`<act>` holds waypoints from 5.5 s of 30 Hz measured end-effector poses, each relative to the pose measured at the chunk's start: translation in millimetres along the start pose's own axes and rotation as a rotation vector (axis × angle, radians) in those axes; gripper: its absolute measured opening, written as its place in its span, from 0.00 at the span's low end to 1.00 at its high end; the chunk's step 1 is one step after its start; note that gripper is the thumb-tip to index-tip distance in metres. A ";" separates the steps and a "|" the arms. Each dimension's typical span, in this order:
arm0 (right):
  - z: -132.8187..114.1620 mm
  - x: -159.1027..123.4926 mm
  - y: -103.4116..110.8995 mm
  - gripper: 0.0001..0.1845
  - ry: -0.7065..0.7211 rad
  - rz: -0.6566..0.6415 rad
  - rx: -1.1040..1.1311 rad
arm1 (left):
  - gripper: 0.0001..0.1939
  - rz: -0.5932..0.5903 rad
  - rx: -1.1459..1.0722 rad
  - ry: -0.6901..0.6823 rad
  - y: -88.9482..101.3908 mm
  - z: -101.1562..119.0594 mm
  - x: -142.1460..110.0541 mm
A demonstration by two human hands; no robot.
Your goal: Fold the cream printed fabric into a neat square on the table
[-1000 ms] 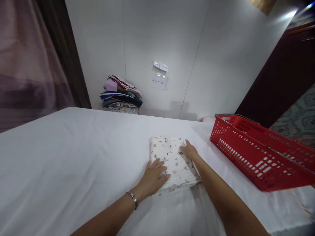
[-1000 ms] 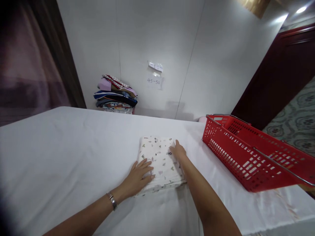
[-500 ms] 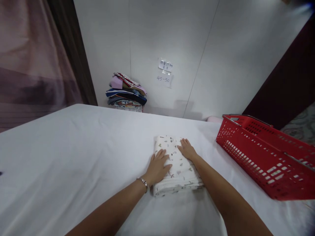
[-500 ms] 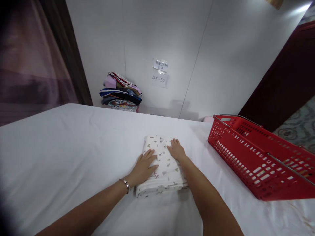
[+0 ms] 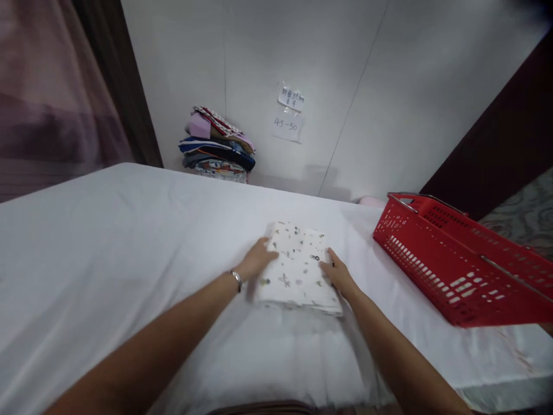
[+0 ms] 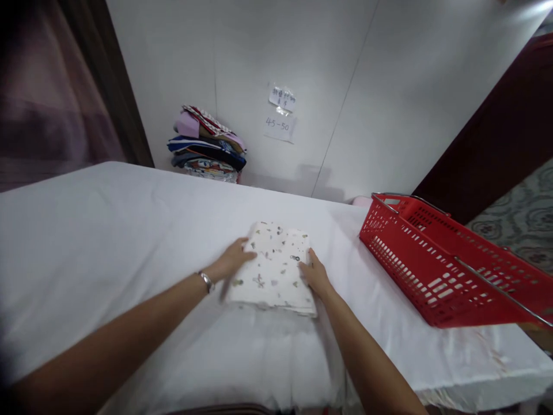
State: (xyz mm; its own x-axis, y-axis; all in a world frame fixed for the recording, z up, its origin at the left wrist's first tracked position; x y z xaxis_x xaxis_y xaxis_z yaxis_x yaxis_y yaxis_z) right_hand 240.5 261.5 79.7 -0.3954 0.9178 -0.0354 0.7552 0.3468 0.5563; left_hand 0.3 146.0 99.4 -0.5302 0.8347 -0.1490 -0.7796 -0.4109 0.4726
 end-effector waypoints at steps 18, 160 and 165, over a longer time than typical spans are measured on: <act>-61.5 80.3 -61.3 0.29 0.173 -0.142 -0.221 | 0.22 0.262 0.596 -0.432 96.7 -47.6 -52.3; -106.9 -82.1 -131.0 0.17 1.177 -0.412 -0.131 | 0.09 0.214 0.310 -0.763 61.3 -54.9 -135.9; -106.3 -77.8 -133.9 0.12 1.196 -0.339 -0.131 | 0.06 0.276 0.257 -0.786 60.6 -53.3 -138.0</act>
State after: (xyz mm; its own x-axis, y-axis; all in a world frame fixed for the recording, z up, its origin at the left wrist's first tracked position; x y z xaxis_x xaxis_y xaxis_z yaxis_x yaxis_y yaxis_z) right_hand 114.6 123.1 96.2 -0.8383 0.0112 0.5451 0.4919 0.4467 0.7473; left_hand 8.5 -13.7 102.3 -0.2318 0.7675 0.5977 -0.5074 -0.6196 0.5989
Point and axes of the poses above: each hand's wrist, its own x-axis towards the middle knuckle, its own y-axis out of the back of the hand, z = x × y, the point moved 2 cm from there along x, towards the middle knuckle, and after that the axes turned 3 degrees about -x, right-handed, at the moved point
